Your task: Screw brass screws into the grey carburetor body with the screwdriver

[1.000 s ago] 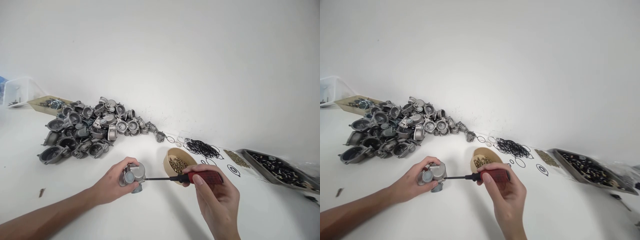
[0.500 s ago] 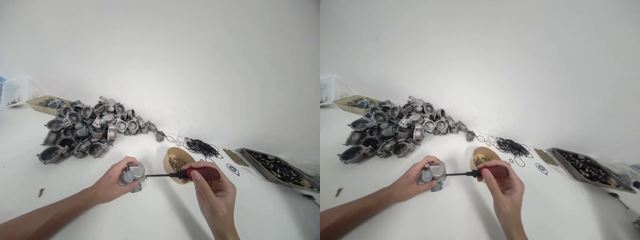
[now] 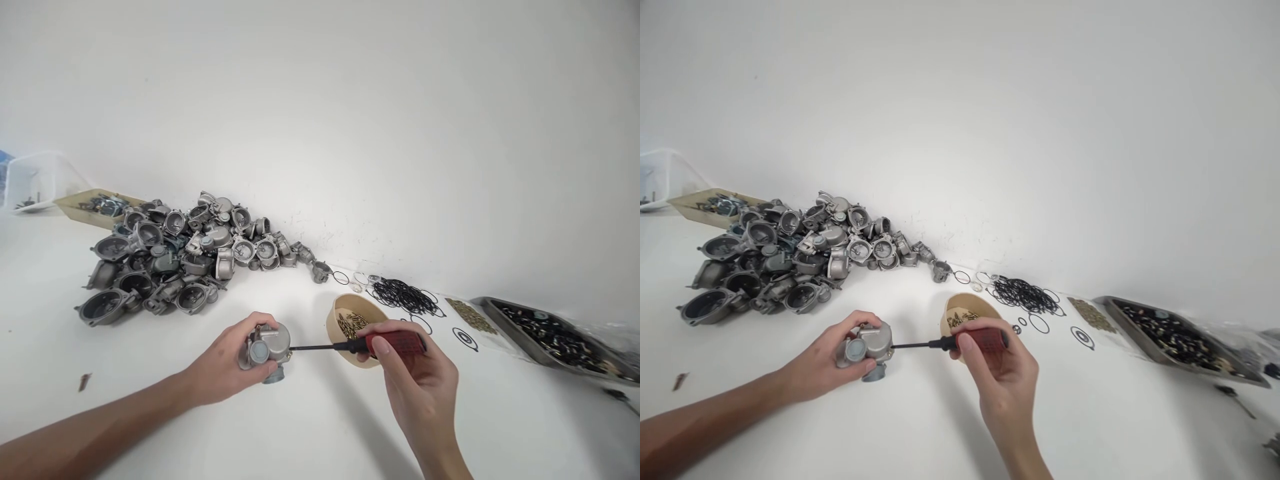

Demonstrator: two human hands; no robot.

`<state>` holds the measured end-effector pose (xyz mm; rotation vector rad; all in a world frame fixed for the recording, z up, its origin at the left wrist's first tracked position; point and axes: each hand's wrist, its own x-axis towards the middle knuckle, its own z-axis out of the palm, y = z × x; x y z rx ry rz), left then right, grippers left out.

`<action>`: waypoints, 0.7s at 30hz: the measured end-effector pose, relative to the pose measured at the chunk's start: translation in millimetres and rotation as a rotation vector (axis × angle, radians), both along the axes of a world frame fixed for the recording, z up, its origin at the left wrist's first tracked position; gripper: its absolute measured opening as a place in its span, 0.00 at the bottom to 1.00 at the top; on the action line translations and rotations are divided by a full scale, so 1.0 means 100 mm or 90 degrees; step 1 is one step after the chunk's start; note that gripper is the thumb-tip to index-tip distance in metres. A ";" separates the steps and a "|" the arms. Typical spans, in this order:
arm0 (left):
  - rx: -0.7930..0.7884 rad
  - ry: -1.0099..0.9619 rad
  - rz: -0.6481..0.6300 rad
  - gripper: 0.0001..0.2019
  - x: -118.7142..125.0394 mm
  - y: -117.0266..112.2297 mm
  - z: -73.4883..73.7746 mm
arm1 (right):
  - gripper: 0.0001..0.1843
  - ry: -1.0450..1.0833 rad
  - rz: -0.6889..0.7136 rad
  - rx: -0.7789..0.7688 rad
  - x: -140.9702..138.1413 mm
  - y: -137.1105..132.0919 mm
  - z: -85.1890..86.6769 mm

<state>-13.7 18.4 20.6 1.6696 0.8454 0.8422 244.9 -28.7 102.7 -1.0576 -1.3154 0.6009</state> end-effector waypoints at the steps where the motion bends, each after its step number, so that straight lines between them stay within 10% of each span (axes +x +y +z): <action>1: -0.003 -0.005 -0.002 0.19 0.00 0.00 0.00 | 0.06 -0.001 -0.002 0.002 0.00 0.00 0.00; 14: -0.079 -0.051 -0.061 0.33 -0.04 0.06 -0.04 | 0.18 -0.103 -0.114 0.098 -0.01 0.20 0.30; 21: -0.049 0.004 -0.033 0.32 -0.03 0.04 0.03 | 0.17 -0.491 0.137 0.213 -0.11 0.30 0.95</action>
